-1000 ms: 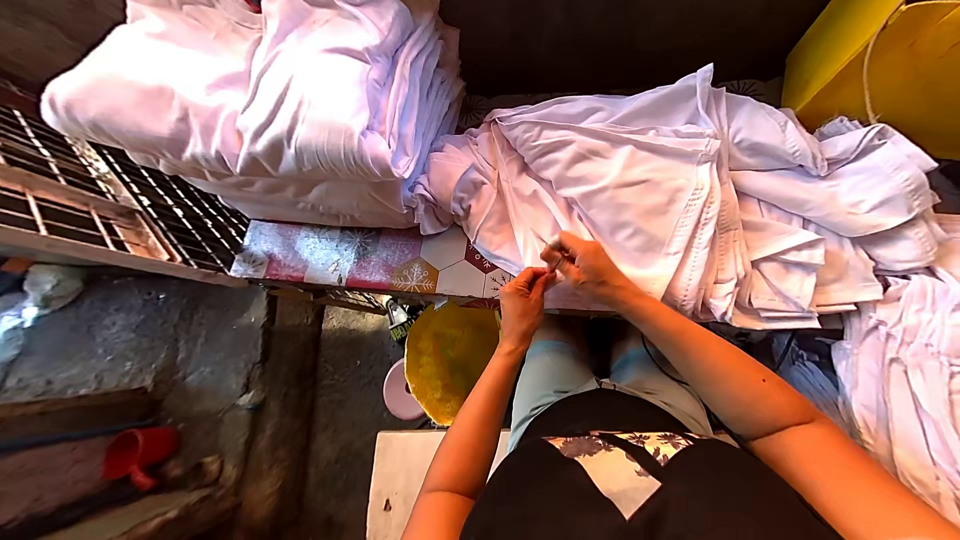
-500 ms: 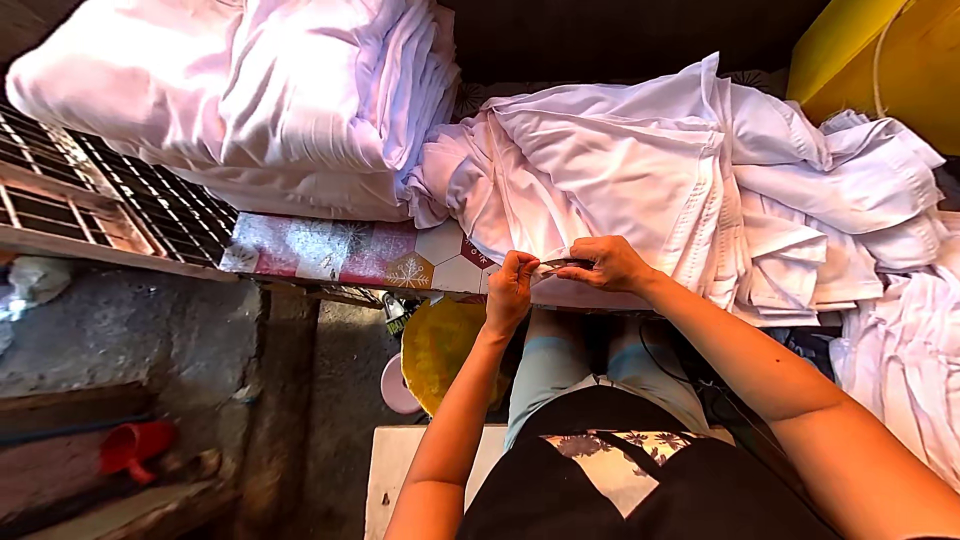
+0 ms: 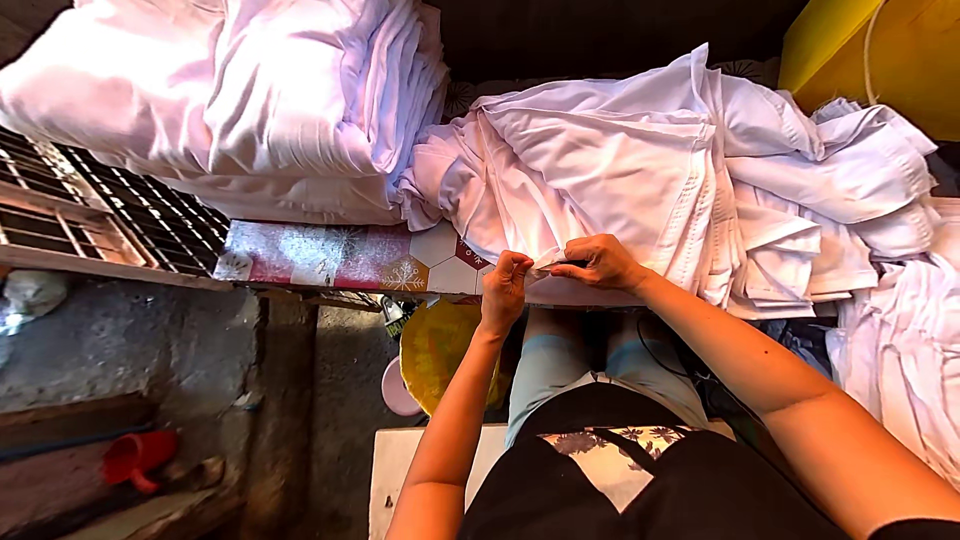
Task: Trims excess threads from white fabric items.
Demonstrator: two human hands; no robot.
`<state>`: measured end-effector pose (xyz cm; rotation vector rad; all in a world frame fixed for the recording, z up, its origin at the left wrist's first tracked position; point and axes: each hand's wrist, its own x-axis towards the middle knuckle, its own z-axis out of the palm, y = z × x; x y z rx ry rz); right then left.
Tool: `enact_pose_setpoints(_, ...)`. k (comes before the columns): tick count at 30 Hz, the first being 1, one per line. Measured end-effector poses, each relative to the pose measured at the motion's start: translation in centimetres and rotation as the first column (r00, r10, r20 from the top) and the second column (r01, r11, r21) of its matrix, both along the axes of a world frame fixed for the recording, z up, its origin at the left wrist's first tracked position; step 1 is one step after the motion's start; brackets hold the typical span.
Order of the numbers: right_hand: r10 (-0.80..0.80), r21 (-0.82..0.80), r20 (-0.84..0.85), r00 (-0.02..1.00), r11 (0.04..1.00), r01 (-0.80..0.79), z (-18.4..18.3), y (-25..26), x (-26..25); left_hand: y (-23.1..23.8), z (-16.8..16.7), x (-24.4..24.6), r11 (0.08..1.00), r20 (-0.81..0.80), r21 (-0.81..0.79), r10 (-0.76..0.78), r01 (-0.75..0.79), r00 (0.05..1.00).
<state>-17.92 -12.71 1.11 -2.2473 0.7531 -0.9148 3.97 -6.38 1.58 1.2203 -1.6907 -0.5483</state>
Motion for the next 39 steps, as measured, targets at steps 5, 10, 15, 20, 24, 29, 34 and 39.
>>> enact_pose_setpoints(5,0.038,-0.033,-0.104,0.994,0.999,-0.042,1.1,-0.2,0.3,0.0,0.3,0.1,0.999,0.014,0.017,-0.032,0.032,0.999)
enact_pose_setpoints(10,0.064,-0.095,-0.153,0.986,0.992,-0.079,1.8,0.0,0.5,0.0,0.2,0.1,0.998,0.006,0.033,-0.046,0.045,0.999)
enact_pose_setpoints(15,-0.014,0.175,0.007,1.000,0.985,0.013,1.3,-0.3,0.4,0.3,0.1,-0.2,0.989,-0.105,0.143,-0.009,0.024,0.994)
enact_pose_setpoints(20,0.063,0.513,0.002,0.998,0.857,-0.055,1.3,-0.5,1.2,2.0,1.1,2.4,0.988,-0.154,0.148,0.066,-0.043,0.986)
enact_pose_setpoints(24,0.032,0.554,0.100,0.994,0.829,-0.082,1.6,-0.5,0.0,5.8,1.3,9.9,0.739,0.497,0.471,0.230,-0.482,0.837)
enact_pose_setpoints(29,0.063,0.561,0.082,0.995,0.822,-0.098,2.3,-0.7,0.0,5.1,1.1,7.7,0.815,0.418,0.468,0.138,-0.343,0.898)
enact_pose_setpoints(34,-0.154,0.358,0.002,0.988,0.923,0.143,3.2,0.8,0.9,2.2,2.6,-0.4,0.891,-0.280,0.442,0.029,0.102,0.960)
enact_pose_setpoints(39,-0.542,0.455,-0.055,0.838,0.734,0.505,5.5,6.2,2.2,2.6,3.3,-1.9,0.872,-0.392,0.487,0.175,0.043,0.903)
